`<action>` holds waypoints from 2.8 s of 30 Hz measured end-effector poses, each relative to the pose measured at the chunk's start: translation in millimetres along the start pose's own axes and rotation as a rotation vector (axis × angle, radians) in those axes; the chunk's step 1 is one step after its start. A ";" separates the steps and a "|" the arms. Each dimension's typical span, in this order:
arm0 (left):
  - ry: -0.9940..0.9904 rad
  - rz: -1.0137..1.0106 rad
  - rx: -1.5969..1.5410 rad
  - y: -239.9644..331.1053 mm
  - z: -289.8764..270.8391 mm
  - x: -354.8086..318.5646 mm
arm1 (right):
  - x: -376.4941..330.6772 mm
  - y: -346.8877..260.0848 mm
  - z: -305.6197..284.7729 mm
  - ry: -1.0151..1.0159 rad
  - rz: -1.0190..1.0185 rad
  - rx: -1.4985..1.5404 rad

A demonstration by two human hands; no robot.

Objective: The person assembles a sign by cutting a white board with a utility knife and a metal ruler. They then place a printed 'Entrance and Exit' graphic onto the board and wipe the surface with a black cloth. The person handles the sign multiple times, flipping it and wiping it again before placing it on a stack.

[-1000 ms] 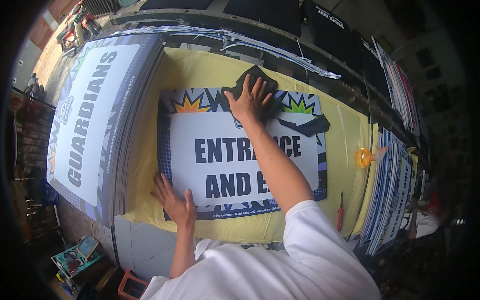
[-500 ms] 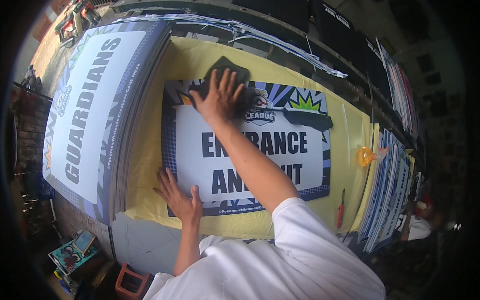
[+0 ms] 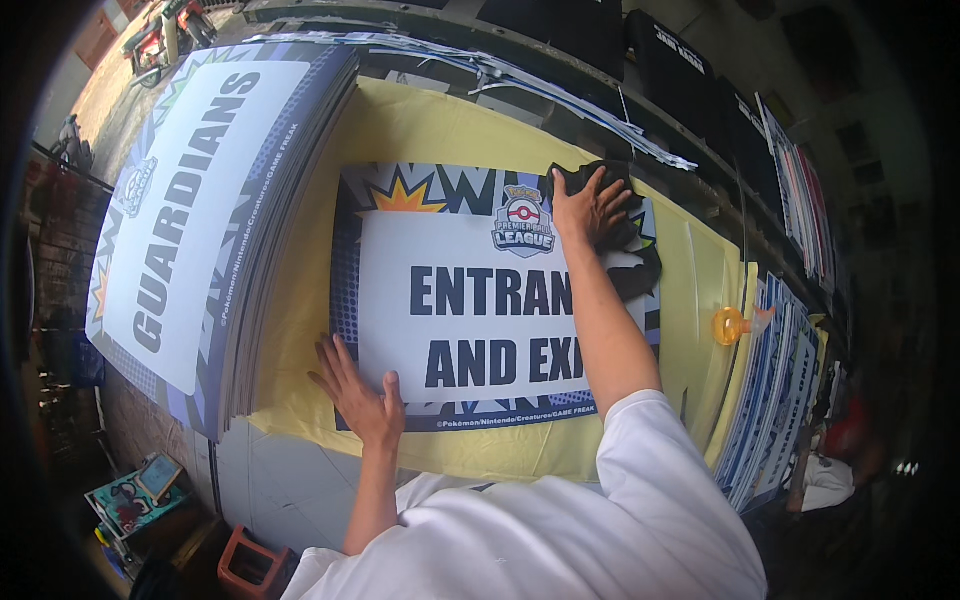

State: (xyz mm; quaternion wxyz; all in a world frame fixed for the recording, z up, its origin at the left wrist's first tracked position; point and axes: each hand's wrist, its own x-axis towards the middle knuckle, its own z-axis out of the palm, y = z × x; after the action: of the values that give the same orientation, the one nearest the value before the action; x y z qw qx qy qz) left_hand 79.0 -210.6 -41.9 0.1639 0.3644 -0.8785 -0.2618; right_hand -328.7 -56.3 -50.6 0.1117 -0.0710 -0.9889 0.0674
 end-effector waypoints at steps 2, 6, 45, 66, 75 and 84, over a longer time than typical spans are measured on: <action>0.136 -0.001 -0.125 0.1 3.0 -4.1 | -17.1 -19.2 7.6 0.020 -0.084 0.017; 0.439 0.056 -0.388 -7.2 0.9 -7.3 | -101.5 -125.5 5.1 0.021 -0.476 0.233; -0.207 -1.114 -0.188 -167.9 43.4 -254.6 | -342.4 -92.9 -71.4 -0.276 -1.246 0.575; -0.977 -1.104 -0.758 -138.7 19.3 -339.4 | -302.1 47.1 -93.4 -0.262 -0.890 0.482; -1.265 -0.923 -0.686 -85.1 -14.6 -257.2 | -188.6 268.7 -106.3 -0.101 -0.510 0.162; -1.561 -0.451 0.050 24.7 -65.8 -125.5 | -230.7 114.9 -68.9 -0.256 -1.002 0.570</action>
State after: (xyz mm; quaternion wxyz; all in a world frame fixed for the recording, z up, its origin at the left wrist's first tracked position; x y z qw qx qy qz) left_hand 182.3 -127.1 13.4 -0.5608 0.2487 -0.6507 -0.4475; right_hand -75.8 28.6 -50.0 0.0242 0.4464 -0.8504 0.2773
